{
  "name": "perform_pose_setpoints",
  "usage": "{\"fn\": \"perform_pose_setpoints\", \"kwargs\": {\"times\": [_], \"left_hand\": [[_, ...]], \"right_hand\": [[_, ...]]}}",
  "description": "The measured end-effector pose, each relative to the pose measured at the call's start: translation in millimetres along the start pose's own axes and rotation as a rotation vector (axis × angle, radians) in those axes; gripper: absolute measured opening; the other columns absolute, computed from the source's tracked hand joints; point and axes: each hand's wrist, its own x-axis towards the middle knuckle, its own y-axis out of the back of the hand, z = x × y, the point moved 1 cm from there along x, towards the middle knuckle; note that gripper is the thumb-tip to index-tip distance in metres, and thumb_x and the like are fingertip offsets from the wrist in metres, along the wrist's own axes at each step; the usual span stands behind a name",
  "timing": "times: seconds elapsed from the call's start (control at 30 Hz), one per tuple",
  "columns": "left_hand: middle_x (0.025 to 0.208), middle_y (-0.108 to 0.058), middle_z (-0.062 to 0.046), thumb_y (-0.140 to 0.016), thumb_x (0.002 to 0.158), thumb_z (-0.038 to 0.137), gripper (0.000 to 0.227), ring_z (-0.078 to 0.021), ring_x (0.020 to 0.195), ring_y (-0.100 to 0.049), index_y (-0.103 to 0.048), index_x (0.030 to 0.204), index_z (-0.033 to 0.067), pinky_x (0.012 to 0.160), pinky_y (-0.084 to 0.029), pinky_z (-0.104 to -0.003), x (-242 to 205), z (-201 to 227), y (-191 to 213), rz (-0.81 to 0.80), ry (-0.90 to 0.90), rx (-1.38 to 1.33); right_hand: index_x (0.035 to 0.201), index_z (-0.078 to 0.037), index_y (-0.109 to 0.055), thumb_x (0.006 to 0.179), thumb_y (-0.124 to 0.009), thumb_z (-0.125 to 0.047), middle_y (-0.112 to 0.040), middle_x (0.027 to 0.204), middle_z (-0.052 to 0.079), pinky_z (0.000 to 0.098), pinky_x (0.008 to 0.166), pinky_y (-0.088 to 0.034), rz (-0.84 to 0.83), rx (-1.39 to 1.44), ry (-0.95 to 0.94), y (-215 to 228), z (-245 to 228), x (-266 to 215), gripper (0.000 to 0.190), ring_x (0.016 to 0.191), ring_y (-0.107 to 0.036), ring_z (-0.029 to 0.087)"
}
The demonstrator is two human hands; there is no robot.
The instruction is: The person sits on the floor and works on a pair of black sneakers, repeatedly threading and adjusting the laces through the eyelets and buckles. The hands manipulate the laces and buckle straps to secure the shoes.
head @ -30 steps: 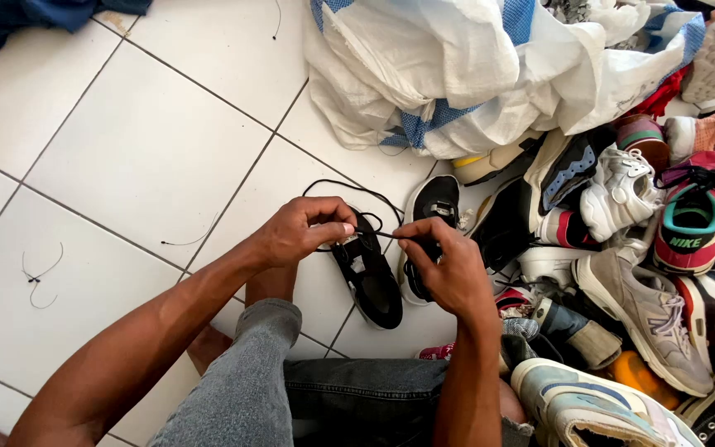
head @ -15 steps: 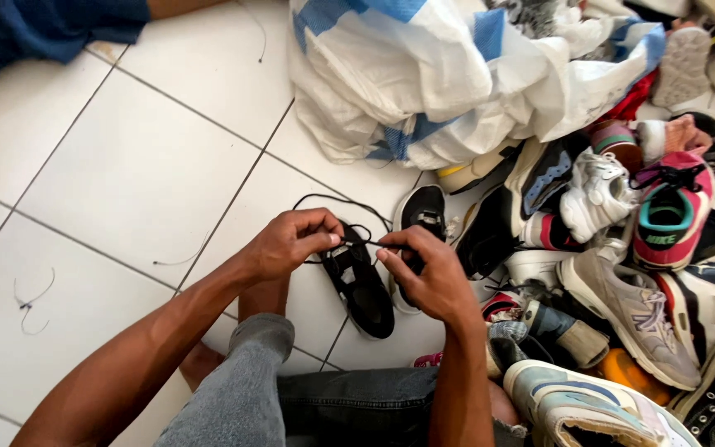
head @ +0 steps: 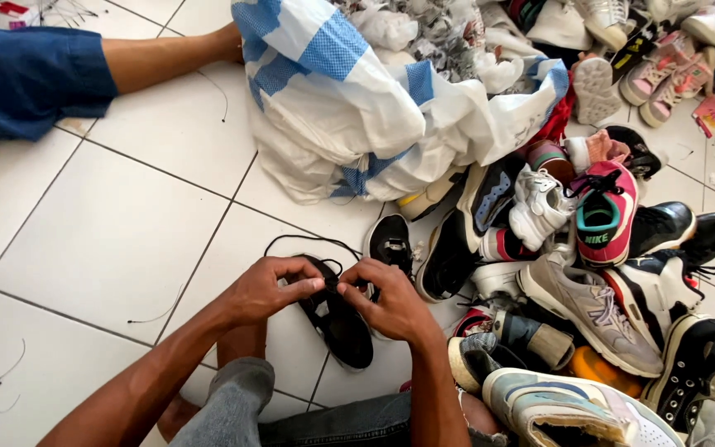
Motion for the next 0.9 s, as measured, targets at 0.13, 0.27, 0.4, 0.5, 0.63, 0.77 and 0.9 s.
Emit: {"fn": "perform_pose_setpoints", "kwargs": {"times": [0.13,0.27,0.4,0.5,0.63,0.77,0.9], "left_hand": [[0.07,-0.072,-0.005,-0.069,0.089,0.027,0.02,-0.0133,0.07,-0.062,-0.077,0.096,0.0095,0.075,-0.052,-0.033,2.1,-5.3,-6.3,-0.006,-0.004,-0.001],[0.069,-0.072,-0.002,-0.071,0.087,0.024,0.017,-0.0099,0.07,-0.063,-0.077,0.093,0.0099,0.074,-0.053,-0.029,5.2,-2.0,-11.0,0.004,0.0,-0.054],[0.064,-0.069,-0.004,-0.069,0.089,0.022,0.016,-0.0113,0.066,-0.062,-0.076,0.085,0.0077,0.071,-0.053,-0.029,4.6,-4.2,-10.9,-0.002,0.008,-0.125],[0.063,-0.068,-0.005,-0.069,0.089,0.021,0.017,-0.0125,0.067,-0.061,-0.075,0.084,0.0061,0.07,-0.052,-0.03,0.8,-10.3,-2.7,0.042,0.016,-0.177],[0.063,-0.068,-0.006,-0.069,0.088,0.023,0.019,-0.0138,0.066,-0.061,-0.075,0.082,0.0058,0.071,-0.052,-0.031,-2.0,-6.4,5.7,0.016,0.034,-0.167],[0.08,-0.071,-0.002,-0.065,0.088,0.029,0.022,-0.0112,0.076,-0.064,-0.073,0.091,0.0084,0.076,-0.051,-0.026,-8.8,22.4,3.0,-0.132,0.19,-0.055],[0.08,-0.067,0.002,-0.067,0.087,0.027,0.018,-0.0072,0.076,-0.057,-0.074,0.089,0.0102,0.073,-0.044,-0.023,-9.4,23.7,-2.9,-0.127,0.21,-0.011]], "right_hand": [[0.085,-0.008,-0.071,0.085,-0.071,-0.011,-0.064,0.073,0.013,0.0418,0.069,-0.051,-0.004,0.002,0.007,2.4,-10.2,2.4,0.003,0.069,-0.065,0.029],[0.085,-0.009,-0.071,0.086,-0.07,-0.012,-0.064,0.073,0.01,0.0396,0.07,-0.052,-0.018,0.041,-0.028,3.6,-9.8,2.6,0.004,0.07,-0.066,0.026],[0.085,-0.008,-0.073,0.087,-0.069,-0.013,-0.065,0.071,0.011,0.0385,0.069,-0.052,-0.032,0.062,-0.116,12.6,-8.6,-0.6,0.007,0.069,-0.065,0.024],[0.087,-0.01,-0.074,0.087,-0.069,-0.014,-0.067,0.073,0.01,0.0364,0.069,-0.052,-0.022,0.062,-0.133,20.6,-5.0,-2.8,0.007,0.07,-0.066,0.022],[0.088,-0.01,-0.075,0.088,-0.068,-0.016,-0.068,0.073,0.009,0.0365,0.068,-0.052,-0.013,0.071,-0.154,19.7,-7.3,-3.3,0.009,0.07,-0.065,0.021],[0.087,-0.013,-0.069,0.089,-0.061,-0.029,-0.069,0.089,0.001,0.0303,0.074,-0.047,-0.184,-0.103,-0.265,8.7,-10.4,-0.4,0.018,0.082,-0.062,0.015],[0.086,-0.012,-0.07,0.088,-0.063,-0.022,-0.068,0.084,-0.001,0.0282,0.072,-0.046,-0.193,-0.044,-0.212,-2.9,-7.2,-1.1,0.012,0.077,-0.06,0.012]]}}
